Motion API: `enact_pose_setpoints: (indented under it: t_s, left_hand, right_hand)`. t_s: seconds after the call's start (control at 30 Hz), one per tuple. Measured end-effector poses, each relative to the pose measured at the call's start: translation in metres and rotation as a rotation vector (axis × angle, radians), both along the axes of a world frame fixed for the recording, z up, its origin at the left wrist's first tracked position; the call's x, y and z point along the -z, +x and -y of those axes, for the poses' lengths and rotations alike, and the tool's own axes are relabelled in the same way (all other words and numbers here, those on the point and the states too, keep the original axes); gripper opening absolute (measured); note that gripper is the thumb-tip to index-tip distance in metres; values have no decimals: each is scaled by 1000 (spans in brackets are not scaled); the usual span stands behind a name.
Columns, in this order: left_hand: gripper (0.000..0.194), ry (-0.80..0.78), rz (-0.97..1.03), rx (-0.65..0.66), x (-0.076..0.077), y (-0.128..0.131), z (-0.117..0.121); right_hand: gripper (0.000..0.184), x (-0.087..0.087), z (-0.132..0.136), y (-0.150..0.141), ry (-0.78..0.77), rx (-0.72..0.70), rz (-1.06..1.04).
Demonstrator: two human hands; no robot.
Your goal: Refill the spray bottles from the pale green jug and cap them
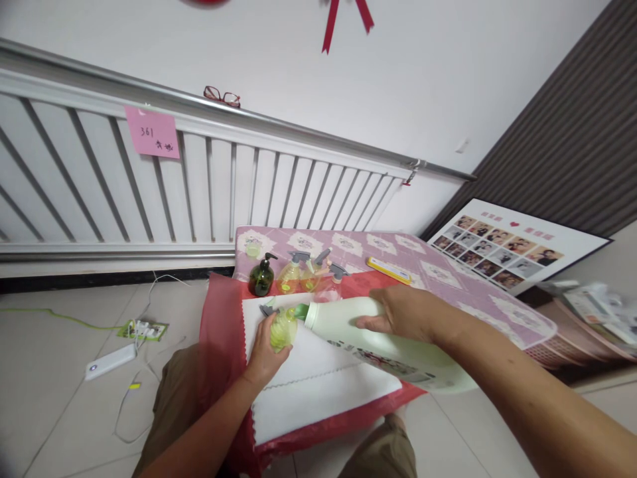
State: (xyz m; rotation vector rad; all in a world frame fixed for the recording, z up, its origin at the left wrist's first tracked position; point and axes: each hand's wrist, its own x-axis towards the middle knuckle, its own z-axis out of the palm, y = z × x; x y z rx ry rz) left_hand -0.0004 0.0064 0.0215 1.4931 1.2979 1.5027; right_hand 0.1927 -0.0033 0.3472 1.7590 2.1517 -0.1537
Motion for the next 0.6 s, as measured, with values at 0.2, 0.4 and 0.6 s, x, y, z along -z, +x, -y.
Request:
enact_pose_setpoints:
  t_s: [0.2,0.4,0.6]
  left_hand:
    - [81,0,-7,1,0,0,0]
    - [79,-16,-13,12,-1,0,1]
    - [80,-13,-24,24,0,0,0]
  right_hand:
    - [41,1,0,2,6,-14,10]
    - [40,-2,2,-2,8,0,-1]
    - [42,0,2,-1,8,-3,35]
